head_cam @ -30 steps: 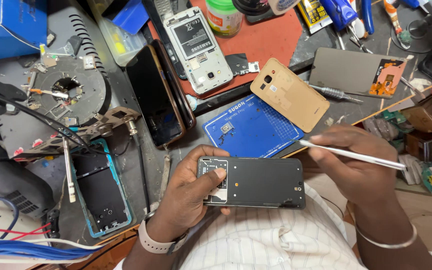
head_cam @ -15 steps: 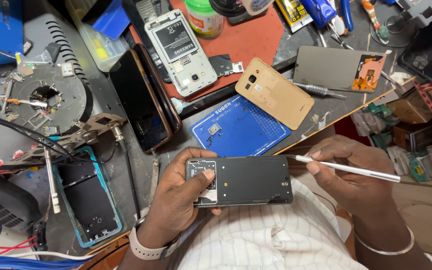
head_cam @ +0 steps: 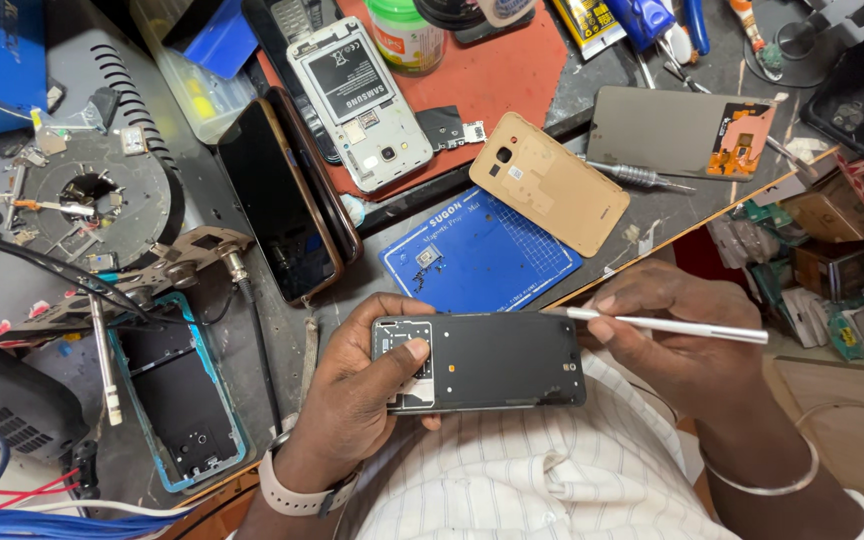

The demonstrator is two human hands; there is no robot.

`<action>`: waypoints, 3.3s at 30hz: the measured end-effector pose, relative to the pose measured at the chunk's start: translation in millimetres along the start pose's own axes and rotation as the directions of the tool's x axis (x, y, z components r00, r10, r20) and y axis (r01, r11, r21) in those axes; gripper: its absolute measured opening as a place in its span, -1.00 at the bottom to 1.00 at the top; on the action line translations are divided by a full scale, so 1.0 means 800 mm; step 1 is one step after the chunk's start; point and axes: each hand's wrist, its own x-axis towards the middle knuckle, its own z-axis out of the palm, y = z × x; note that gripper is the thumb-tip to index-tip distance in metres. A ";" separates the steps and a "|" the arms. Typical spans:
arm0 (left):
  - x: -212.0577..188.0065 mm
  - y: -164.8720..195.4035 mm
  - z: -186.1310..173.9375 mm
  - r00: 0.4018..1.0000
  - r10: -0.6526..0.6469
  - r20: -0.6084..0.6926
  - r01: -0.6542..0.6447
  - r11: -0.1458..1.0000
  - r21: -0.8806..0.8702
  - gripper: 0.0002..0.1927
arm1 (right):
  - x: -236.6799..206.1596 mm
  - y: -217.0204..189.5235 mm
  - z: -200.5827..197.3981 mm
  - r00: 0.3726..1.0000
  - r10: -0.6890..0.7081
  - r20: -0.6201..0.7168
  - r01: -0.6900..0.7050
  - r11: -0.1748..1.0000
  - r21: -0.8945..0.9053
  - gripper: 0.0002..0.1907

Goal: The person holds a disassembled phone mid-frame and uses a metal pry tool to scrape and pry along the edges of the housing, rotating the phone to work around its sides. They then set it down, pick up another phone, insert a SIM card tray, and handle a battery and back cover.

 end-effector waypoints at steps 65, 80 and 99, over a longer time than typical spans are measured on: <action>0.001 -0.001 0.002 0.999 -0.021 0.040 0.022 0.999 -0.028 -0.63 | 0.034 -0.012 0.019 0.985 -0.111 0.132 0.117 0.992 -0.037 -0.84; 0.002 -0.002 -0.001 0.999 -0.016 0.043 0.019 0.997 -0.068 -0.64 | 0.030 -0.014 0.003 0.985 -0.135 0.111 0.144 0.987 -0.077 -0.79; 0.000 0.000 0.004 1.000 -0.007 -0.004 0.007 0.999 0.051 -0.65 | 0.073 -0.044 0.033 0.930 -0.198 0.309 0.249 0.959 -0.136 -0.82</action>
